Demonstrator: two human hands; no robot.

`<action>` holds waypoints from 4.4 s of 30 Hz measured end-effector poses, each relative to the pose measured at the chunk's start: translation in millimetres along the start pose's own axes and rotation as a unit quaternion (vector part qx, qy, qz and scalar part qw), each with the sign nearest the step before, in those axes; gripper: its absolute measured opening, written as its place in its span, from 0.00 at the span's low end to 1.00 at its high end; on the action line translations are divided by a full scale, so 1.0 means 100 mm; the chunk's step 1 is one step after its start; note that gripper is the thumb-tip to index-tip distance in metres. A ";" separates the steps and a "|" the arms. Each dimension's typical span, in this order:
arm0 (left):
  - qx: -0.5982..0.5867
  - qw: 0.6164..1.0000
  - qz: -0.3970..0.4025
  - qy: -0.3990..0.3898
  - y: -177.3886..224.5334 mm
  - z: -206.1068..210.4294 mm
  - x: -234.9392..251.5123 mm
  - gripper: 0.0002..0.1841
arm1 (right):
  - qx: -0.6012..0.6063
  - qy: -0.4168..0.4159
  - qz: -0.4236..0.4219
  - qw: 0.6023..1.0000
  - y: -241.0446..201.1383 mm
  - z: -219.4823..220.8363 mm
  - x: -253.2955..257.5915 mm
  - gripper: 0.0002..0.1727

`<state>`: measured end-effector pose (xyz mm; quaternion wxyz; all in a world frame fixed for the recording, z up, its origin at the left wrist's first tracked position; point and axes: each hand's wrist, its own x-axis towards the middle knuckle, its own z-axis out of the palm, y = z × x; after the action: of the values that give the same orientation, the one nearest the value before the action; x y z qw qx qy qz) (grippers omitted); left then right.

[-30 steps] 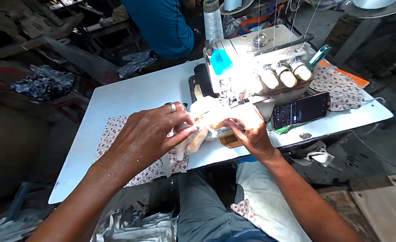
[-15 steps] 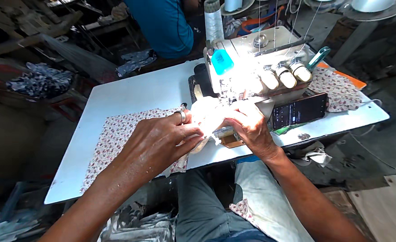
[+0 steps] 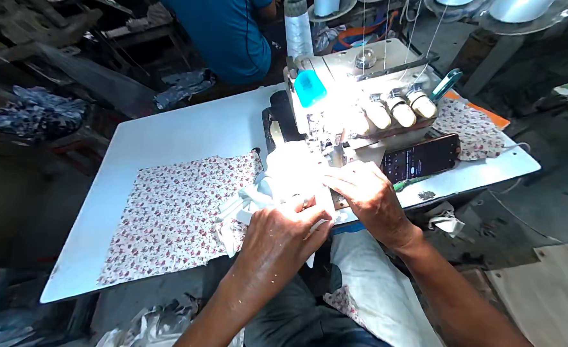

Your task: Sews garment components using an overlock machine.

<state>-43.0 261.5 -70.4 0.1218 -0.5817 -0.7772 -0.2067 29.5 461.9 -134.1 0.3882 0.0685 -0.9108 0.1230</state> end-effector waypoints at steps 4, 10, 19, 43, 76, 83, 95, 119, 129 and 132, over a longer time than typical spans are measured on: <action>0.046 0.998 -0.033 0.025 0.19 0.07 -0.02 0.14 | -0.003 0.001 -0.005 1.000 0.01 0.00 -0.01 0.16; 0.097 0.994 -0.052 0.014 0.28 0.16 0.02 0.14 | 0.029 0.020 0.013 0.999 0.04 0.03 -0.02 0.15; 0.168 0.983 -0.069 -0.010 0.24 0.29 0.21 0.12 | 0.269 0.062 0.259 0.925 -0.67 0.41 -0.55 0.09; -0.047 0.976 -0.095 -0.188 -0.81 -0.42 0.99 0.11 | 0.285 0.121 0.286 0.907 -0.43 0.15 -0.20 0.11; 0.204 0.974 -0.090 0.042 0.18 0.39 0.33 0.07 | 0.398 -0.054 0.165 0.901 -1.21 0.36 -0.53 0.07; 0.170 0.977 -0.124 0.045 0.00 0.41 0.58 0.05 | 0.410 -0.110 0.187 0.886 -1.03 0.42 -0.63 0.14; -0.061 0.970 -0.234 -0.032 -1.11 -0.37 0.55 0.12 | 0.431 -0.135 0.165 0.877 -0.97 0.40 -0.75 0.15; 0.168 0.960 0.036 -0.222 -1.10 -0.90 0.85 0.26 | 0.366 -0.232 0.117 0.894 -0.90 0.06 -0.85 0.13; 0.143 0.948 0.168 -0.230 -0.16 -0.96 0.69 0.16 | 0.231 -0.002 0.046 0.972 -1.10 0.55 0.21 0.08; 0.187 0.944 0.073 -0.263 -0.53 -1.15 0.73 0.11 | 0.352 -0.172 0.049 0.919 -0.95 0.46 0.16 0.15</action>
<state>-120.7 258.3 53.5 0.0347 -0.6374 -0.7614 0.1126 7.8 357.0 -136.7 0.1699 0.1766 -0.8635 0.4409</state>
